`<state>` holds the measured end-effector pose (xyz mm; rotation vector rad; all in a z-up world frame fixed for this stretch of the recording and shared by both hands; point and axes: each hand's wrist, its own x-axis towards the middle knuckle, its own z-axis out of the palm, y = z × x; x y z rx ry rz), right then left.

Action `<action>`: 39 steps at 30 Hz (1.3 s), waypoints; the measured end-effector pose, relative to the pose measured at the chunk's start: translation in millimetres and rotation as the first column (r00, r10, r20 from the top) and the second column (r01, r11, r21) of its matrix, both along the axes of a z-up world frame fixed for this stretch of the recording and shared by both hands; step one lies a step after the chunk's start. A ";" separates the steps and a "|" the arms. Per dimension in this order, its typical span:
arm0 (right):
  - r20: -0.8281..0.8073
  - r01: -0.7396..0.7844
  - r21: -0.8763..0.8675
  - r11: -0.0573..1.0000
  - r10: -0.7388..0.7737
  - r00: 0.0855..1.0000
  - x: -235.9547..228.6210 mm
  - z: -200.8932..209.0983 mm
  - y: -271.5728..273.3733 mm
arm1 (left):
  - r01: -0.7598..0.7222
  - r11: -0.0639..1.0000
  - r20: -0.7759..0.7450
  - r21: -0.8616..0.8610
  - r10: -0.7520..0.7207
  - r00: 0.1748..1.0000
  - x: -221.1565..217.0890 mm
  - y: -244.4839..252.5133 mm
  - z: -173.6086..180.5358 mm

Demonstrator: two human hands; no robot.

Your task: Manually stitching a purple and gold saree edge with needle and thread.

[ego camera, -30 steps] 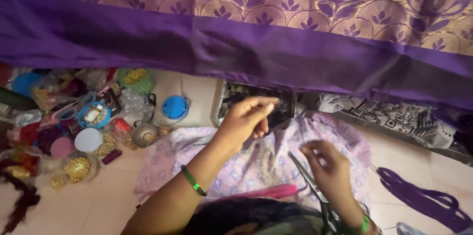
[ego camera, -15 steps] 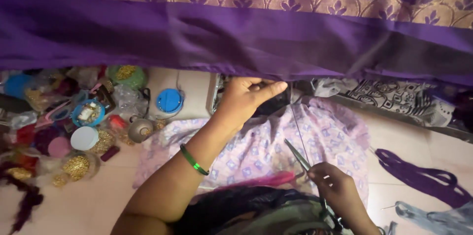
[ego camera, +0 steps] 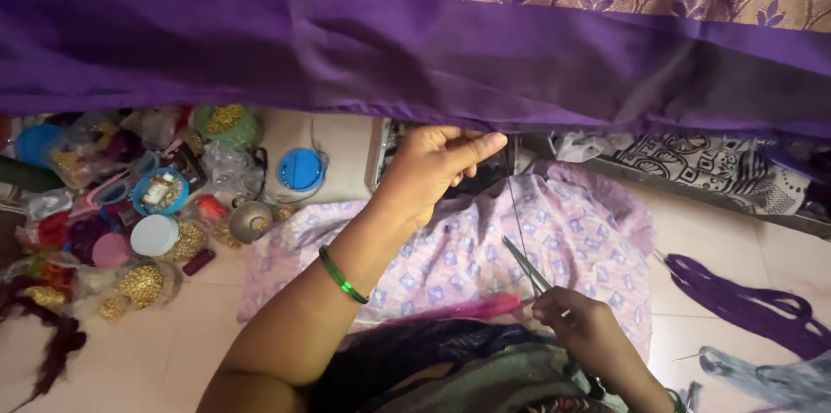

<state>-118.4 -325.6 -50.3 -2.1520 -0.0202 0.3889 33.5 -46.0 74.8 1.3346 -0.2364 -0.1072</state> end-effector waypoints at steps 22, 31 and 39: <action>0.901 0.149 -0.286 0.947 0.212 0.378 87.9 192.4 114.7 | 0.084 0.938 -0.130 -0.336 -0.135 0.982 -26.6 -0.5 -15.2; 0.905 0.075 -0.353 0.933 0.319 0.282 95.7 209.4 136.8 | -0.052 0.967 0.024 -0.248 0.060 0.998 -37.6 1.6 -5.7; 0.903 -0.014 -0.311 0.950 0.301 0.306 89.8 214.4 138.9 | -0.202 0.973 0.161 -0.110 0.218 0.963 -39.7 -3.2 -11.4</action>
